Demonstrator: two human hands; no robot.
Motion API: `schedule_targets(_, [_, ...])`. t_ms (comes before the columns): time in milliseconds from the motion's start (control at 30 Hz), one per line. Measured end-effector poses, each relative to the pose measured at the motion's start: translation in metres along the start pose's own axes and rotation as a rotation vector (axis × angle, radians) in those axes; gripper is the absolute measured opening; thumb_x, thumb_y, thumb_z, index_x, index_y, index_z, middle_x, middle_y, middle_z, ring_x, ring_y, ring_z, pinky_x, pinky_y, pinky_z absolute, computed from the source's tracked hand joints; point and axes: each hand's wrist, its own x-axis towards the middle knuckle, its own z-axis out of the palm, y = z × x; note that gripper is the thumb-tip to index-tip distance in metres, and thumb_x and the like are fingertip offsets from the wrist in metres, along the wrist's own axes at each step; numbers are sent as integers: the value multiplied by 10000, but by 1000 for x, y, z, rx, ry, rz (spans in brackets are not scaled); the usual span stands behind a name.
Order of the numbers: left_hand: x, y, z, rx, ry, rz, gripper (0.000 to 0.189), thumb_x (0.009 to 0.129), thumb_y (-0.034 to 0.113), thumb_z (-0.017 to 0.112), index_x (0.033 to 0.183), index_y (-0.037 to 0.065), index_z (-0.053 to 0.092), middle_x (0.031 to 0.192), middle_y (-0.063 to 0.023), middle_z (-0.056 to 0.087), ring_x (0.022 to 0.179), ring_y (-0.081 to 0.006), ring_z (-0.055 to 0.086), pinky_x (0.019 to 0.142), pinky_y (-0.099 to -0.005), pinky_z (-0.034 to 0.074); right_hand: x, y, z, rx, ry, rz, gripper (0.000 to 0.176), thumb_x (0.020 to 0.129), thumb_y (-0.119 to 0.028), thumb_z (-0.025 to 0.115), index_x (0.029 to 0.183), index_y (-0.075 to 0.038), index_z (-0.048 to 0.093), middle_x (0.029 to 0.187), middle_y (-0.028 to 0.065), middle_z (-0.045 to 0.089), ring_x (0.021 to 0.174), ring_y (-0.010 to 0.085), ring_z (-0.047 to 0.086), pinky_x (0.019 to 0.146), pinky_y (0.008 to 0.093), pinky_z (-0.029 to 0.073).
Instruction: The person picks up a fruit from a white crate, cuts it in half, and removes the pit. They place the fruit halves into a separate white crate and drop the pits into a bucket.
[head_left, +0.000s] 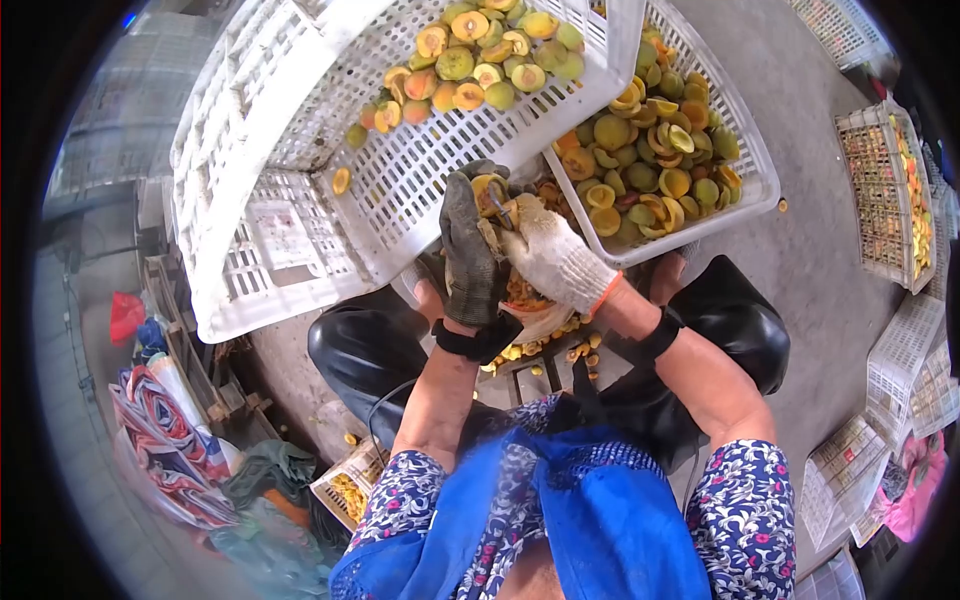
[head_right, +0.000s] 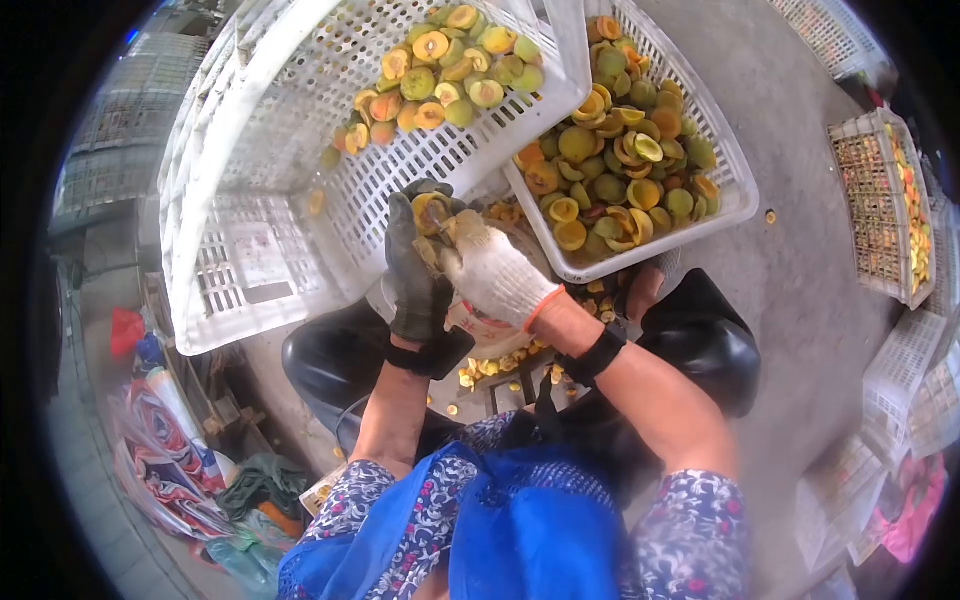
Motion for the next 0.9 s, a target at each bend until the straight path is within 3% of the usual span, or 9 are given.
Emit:
schedule_targets(67, [0, -2, 3, 4, 115, -42, 398, 997, 399, 426, 1057, 26, 552, 926, -90, 606, 818, -201, 609, 767, -337, 523, -1, 4, -2, 15, -54, -6, 241, 874, -138, 542, 1011, 53, 489, 823, 267, 558, 825, 452, 564, 677, 471, 466])
schedule_targets(267, [-2, -2, 0, 17, 94, -63, 379, 1003, 374, 415, 1054, 29, 562, 938, -87, 607, 860, -189, 596, 789, -324, 509, 16, -2, -25, 673, -260, 644, 301, 860, -183, 537, 1009, 77, 507, 922, 292, 591, 899, 446, 578, 750, 454, 466])
schedule_targets(433, [-1, 2, -3, 123, 91, -38, 387, 1010, 366, 396, 1061, 19, 558, 944, -82, 605, 870, -177, 588, 797, -314, 498, 11, 1, -14, 633, -254, 606, 300, 857, -215, 521, 962, 64, 547, 912, 286, 605, 902, 435, 581, 772, 448, 465])
schedule_targets(500, [2, 8, -13, 324, -94, -87, 410, 1010, 378, 390, 1039, 9, 565, 939, -83, 602, 871, -179, 589, 795, -313, 497, 3, 7, -6, 603, -274, 585, 316, 866, -214, 512, 993, 75, 518, 916, 273, 602, 894, 432, 575, 782, 431, 462])
schedule_targets(600, [9, 16, -25, 41, -262, -288, 467, 1017, 415, 355, 1042, 5, 578, 975, -94, 616, 905, -181, 617, 826, -304, 515, 6, 8, -13, 639, -247, 432, 308, 861, -235, 524, 974, 52, 525, 836, 205, 614, 764, 341, 609, 691, 402, 483])
schedule_targets(667, [3, 18, -22, 120, -287, -171, 499, 1017, 433, 341, 1008, -4, 583, 964, -96, 616, 911, -200, 619, 832, -326, 518, 10, -1, -30, 777, -406, 643, 302, 856, -264, 541, 934, 28, 532, 766, 126, 597, 642, 216, 596, 583, 359, 477])
schedule_targets(700, [0, 17, -20, -12, -212, -191, 476, 1015, 420, 355, 1011, -2, 576, 954, -100, 607, 904, -211, 604, 832, -348, 510, 15, -8, -38, 782, -410, 643, 302, 856, -264, 541, 934, 28, 532, 766, 126, 597, 642, 216, 596, 583, 359, 477])
schedule_targets(767, [0, 9, -20, -69, -128, -141, 435, 1007, 407, 389, 995, 11, 568, 945, -109, 599, 901, -239, 588, 839, -393, 498, 26, -17, -50, 1005, -543, 963, 353, 853, -261, 531, 964, 73, 564, 920, 291, 611, 895, 393, 608, 773, 430, 466])
schedule_targets(900, [2, 3, -19, -61, -128, -138, 412, 1000, 406, 418, 942, 29, 574, 906, -98, 602, 860, -220, 594, 804, -385, 508, 15, -19, -22, 843, -320, 774, 335, 859, -229, 528, 974, 84, 565, 924, 289, 616, 891, 390, 607, 755, 415, 488])
